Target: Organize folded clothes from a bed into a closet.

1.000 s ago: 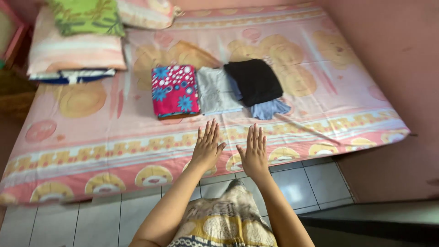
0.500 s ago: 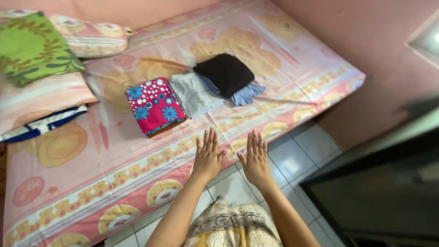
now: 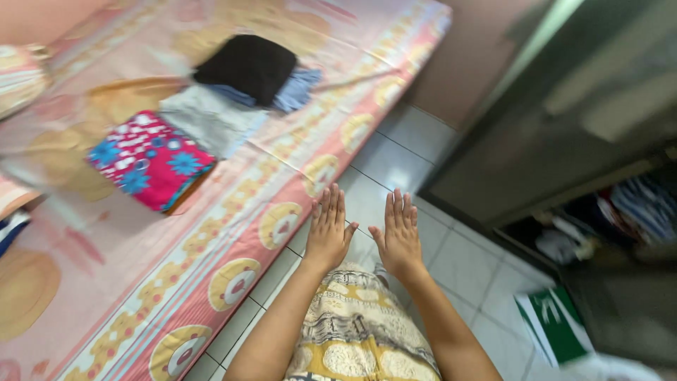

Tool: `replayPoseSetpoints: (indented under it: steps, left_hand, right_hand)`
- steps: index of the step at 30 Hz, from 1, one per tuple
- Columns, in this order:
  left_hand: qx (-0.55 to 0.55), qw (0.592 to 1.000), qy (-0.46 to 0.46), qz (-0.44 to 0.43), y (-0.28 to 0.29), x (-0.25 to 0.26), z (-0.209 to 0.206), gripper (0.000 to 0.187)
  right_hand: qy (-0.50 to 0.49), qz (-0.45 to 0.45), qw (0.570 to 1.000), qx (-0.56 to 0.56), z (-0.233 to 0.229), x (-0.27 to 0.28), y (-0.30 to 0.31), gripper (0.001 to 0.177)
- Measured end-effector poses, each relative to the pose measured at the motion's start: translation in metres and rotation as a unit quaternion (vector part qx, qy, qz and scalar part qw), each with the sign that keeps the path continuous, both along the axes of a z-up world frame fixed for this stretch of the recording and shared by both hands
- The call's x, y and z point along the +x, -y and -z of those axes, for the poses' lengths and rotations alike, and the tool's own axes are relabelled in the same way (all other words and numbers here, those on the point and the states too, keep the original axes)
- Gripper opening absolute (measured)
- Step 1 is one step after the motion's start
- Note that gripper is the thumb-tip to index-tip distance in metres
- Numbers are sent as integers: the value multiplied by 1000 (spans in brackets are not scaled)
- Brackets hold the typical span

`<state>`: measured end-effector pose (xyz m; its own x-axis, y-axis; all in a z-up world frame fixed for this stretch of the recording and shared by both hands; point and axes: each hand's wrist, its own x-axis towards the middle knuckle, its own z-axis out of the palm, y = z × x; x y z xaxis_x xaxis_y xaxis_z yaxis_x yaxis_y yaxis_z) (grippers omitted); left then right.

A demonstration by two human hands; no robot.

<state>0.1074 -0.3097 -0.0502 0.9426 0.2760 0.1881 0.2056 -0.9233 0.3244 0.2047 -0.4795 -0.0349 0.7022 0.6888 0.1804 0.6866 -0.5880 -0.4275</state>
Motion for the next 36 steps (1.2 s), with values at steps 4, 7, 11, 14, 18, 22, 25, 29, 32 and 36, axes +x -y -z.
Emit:
replayPoseSetpoints:
  steps: [4, 7, 11, 14, 18, 22, 25, 29, 32, 36]
  left_hand:
    - [-4, 997, -48, 65, 33, 15, -14, 80]
    - [-5, 992, -73, 107, 56, 29, -26, 79]
    - [-25, 987, -48, 153, 83, 38, -27, 78]
    - [-13, 984, -36, 174, 105, 49, -23, 77]
    - [-14, 981, -38, 191, 133, 55, -27, 76]
    - [-1, 981, -18, 195, 158, 63, -32, 76]
    - [11, 980, -21, 198, 182, 69, -39, 75]
    - [26, 979, 9, 204, 216, 74, -45, 75]
    - [35, 977, 14, 209, 245, 81, -44, 75]
    - [42, 974, 31, 220, 291, 91, -41, 76]
  right_hand:
    - [-1, 69, 997, -20, -1, -10, 46, 83]
    - [2, 115, 993, -35, -10, -11, 73, 84]
    - [-23, 156, 987, -16, -21, -19, 101, 84]
    - [-26, 176, 984, -7, -22, -18, 126, 84]
    - [-31, 192, 981, -2, -23, -18, 156, 83]
    - [-25, 199, 980, 3, -31, -10, 181, 83]
    - [-13, 202, 979, 3, -37, -5, 204, 82]
    - [-21, 205, 979, 10, -44, 1, 235, 80]
    - [-28, 210, 977, 18, -43, 4, 264, 80]
    - [-18, 230, 973, 19, -38, 10, 309, 80]
